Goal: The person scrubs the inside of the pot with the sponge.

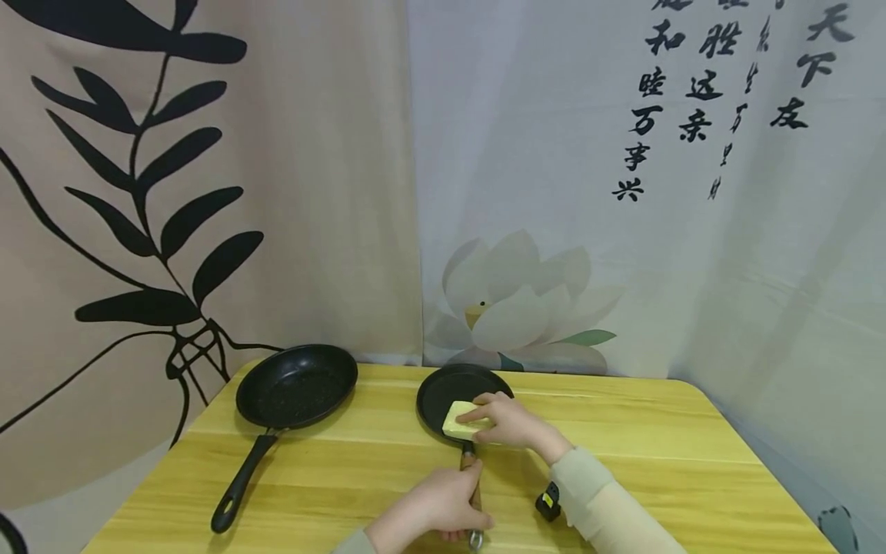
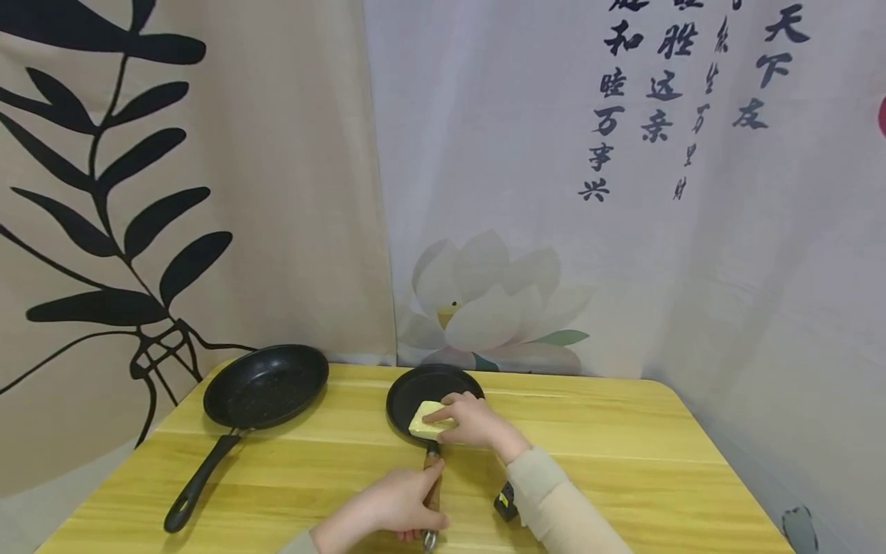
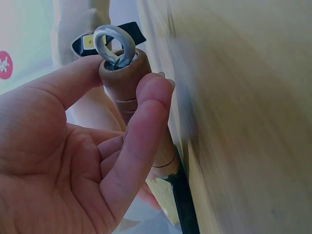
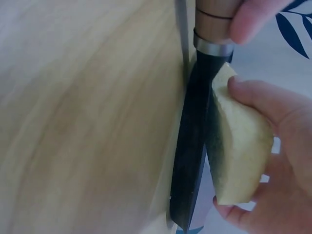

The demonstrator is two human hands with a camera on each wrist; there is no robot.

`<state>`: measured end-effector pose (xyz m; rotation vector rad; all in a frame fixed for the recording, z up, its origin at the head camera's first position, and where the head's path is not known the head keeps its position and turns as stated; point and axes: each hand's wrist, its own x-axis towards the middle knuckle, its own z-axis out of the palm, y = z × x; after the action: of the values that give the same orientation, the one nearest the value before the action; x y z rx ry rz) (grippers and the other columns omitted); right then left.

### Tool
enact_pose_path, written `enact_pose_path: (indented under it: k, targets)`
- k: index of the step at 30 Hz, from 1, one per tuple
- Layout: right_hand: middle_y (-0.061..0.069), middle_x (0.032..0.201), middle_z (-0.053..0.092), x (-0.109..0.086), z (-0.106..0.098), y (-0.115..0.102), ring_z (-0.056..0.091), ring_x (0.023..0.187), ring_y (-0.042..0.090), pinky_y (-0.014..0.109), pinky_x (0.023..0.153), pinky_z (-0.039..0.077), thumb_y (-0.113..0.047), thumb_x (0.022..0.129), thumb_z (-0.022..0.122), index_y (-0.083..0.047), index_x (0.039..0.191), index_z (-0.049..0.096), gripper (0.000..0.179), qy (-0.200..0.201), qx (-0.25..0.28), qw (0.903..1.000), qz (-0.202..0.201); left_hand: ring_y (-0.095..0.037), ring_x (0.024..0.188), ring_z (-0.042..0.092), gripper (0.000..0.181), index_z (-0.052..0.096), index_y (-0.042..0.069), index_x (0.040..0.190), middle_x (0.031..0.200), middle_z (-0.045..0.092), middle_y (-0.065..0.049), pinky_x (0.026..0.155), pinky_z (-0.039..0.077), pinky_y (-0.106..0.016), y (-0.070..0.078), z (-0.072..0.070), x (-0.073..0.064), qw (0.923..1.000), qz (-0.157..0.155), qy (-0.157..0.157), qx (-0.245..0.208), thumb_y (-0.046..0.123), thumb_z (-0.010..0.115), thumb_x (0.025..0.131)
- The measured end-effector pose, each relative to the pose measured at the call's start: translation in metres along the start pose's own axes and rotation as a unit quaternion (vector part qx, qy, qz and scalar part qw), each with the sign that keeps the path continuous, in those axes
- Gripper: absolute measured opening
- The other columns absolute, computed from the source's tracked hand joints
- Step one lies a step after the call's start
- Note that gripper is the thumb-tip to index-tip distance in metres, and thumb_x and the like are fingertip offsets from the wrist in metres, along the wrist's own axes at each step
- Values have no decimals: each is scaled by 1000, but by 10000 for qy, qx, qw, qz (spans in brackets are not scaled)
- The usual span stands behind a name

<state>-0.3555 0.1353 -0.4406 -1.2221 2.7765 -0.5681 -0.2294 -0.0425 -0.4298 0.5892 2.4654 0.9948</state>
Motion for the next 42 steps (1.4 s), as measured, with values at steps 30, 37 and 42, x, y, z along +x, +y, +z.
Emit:
enact_pose_path:
  k: [30,37,42]
  targets:
    - [15,142,45,14,8,-15,44,123,33,57,90,42,-35,93,65,-39,136,57,44,-273,-1030,9942,110,-15,40,56,79,33,-8,146,59,62,3,38,49,-29,-4,2,1,9999,150,34,68,24,74,85]
    - [13,142,46,18,9,-16,45,122,32,57,90,43,-36,94,63,-40,137,55,44,-274,-1239,9919,65,-16,39,56,79,33,-9,146,59,62,2,39,49,-30,-3,2,0,9999,135,6,20,24,73,85]
    - [14,142,45,21,9,-16,44,123,33,61,93,41,-36,94,64,-41,136,56,43,-225,-1243,9920,62,-16,39,56,80,32,-9,146,58,62,1,38,49,-30,-1,2,0,9999,133,38,-26,23,73,85]
